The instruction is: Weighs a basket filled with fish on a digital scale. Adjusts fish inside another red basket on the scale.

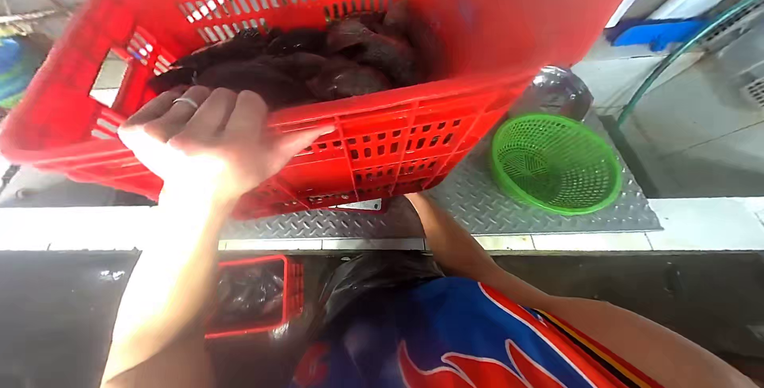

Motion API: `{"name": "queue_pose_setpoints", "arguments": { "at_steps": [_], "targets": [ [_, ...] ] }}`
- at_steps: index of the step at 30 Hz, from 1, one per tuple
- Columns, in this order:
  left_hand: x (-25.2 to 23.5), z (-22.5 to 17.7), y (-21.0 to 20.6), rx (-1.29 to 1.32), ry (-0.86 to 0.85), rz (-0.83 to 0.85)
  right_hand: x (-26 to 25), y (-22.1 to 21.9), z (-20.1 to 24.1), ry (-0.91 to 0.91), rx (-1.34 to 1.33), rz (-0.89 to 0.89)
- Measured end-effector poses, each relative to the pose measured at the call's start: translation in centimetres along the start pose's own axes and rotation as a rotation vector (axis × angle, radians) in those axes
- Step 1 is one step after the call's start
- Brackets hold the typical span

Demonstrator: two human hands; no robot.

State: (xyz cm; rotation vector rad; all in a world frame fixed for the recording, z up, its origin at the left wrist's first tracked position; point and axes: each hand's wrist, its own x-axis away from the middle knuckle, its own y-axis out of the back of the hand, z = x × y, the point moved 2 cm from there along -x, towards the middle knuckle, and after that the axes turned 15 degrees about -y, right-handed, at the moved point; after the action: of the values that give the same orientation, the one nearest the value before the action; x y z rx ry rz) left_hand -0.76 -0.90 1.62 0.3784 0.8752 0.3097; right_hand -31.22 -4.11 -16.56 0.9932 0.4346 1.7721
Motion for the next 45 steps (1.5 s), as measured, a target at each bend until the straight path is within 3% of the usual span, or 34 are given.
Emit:
{"name": "queue_pose_setpoints", "arguments": {
  "at_steps": [1, 2, 4, 6, 8, 10, 12, 14, 16, 17, 18, 20, 21, 23, 26, 27, 28, 30, 33, 37, 40, 43, 45],
  "targets": [
    [0.2, -0.3, 0.1, 0.015, -0.011, -0.012, -3.6, -1.8, -0.9, -0.137, 0.092, 0.063],
    [0.4, -0.5, 0.2, 0.031, -0.019, -0.024, -7.8, -5.0, -3.9, -0.092, 0.034, -0.085],
    [1.2, -0.7, 0.0, 0.045, -0.029, -0.049, -13.1, -8.6, -12.1, 0.173, -0.168, -0.462],
    [2.0, -0.8, -0.3, 0.049, -0.023, -0.079, -12.1, -5.9, -17.0, 0.292, -0.321, -0.603],
    [2.6, -0.5, -0.3, 0.109, -0.035, -0.094, -8.9, -0.8, -18.1, 0.286, -0.534, -0.688],
    [3.4, 0.2, 0.0, 0.22, -0.042, -0.12, -6.3, 5.0, -16.6, 0.33, -0.713, -0.791],
    [5.4, 2.2, 0.4, 0.349, 0.068, -0.152, -4.6, 10.5, -13.2, 0.431, -0.782, -0.849],
    [8.6, 5.4, -0.1, 0.503, 0.356, -0.257, -3.1, 15.0, -7.8, 0.509, -0.791, -0.846],
    [12.5, 8.5, -1.5, 0.623, 0.845, -0.389, -2.1, 17.5, -1.9, 0.537, -0.82, -0.716],
    [15.1, 10.6, -2.6, 0.736, 1.002, -0.415, -2.4, 18.2, 0.8, 0.541, -0.839, -0.616],
    [18.1, 12.6, -3.8, 0.939, 1.017, -0.444, -2.8, 18.6, 3.2, 0.532, -0.856, -0.513],
    [19.9, 14.1, -5.4, 1.295, 0.884, -0.535, -3.2, 19.2, 7.7, 0.476, -0.858, -0.367],
    [19.4, 14.0, -5.8, 1.401, 0.816, -0.589, -3.0, 19.4, 9.6, 0.461, -0.83, -0.337],
    [19.0, 15.3, -7.0, 1.591, 0.61, -0.542, -2.8, 19.4, 12.2, 0.351, -0.79, -0.309],
    [14.9, 17.2, -7.3, 1.714, 0.448, -0.471, -5.2, 18.8, 11.8, 0.448, -0.879, -0.355],
    [13.6, 17.6, -7.1, 1.694, 0.451, -0.423, -5.7, 19.0, 11.3, 0.512, -0.852, -0.352],
    [11.8, 17.5, -6.7, 1.638, 0.56, -0.431, -5.9, 19.0, 11.0, 0.573, -0.854, -0.351],
    [10.9, 19.9, -8.7, 1.663, 0.539, -0.345, -6.3, 19.4, 10.7, 0.613, -0.969, -0.247],
    [10.1, 21.7, -11.7, 1.715, 0.535, -0.313, -6.5, 18.9, 10.1, 0.499, -1.145, -0.289],
    [9.6, 22.2, -15.9, 1.818, 0.501, -0.417, -4.7, 16.8, 10.8, 0.471, -1.138, -0.495],
    [8.4, 22.2, -16.6, 1.815, 0.592, -0.409, -5.4, 17.2, 10.7, 0.52, -1.074, -0.464],
    [10.7, 22.6, -18.7, 1.822, 0.584, -0.448, -6.0, 18.6, 11.7, 0.386, -0.99, -0.493],
    [12.1, 21.9, -18.7, 1.772, 0.739, -0.539, -6.8, 20.1, 12.0, 0.313, -0.902, -0.521]
  ]
}}
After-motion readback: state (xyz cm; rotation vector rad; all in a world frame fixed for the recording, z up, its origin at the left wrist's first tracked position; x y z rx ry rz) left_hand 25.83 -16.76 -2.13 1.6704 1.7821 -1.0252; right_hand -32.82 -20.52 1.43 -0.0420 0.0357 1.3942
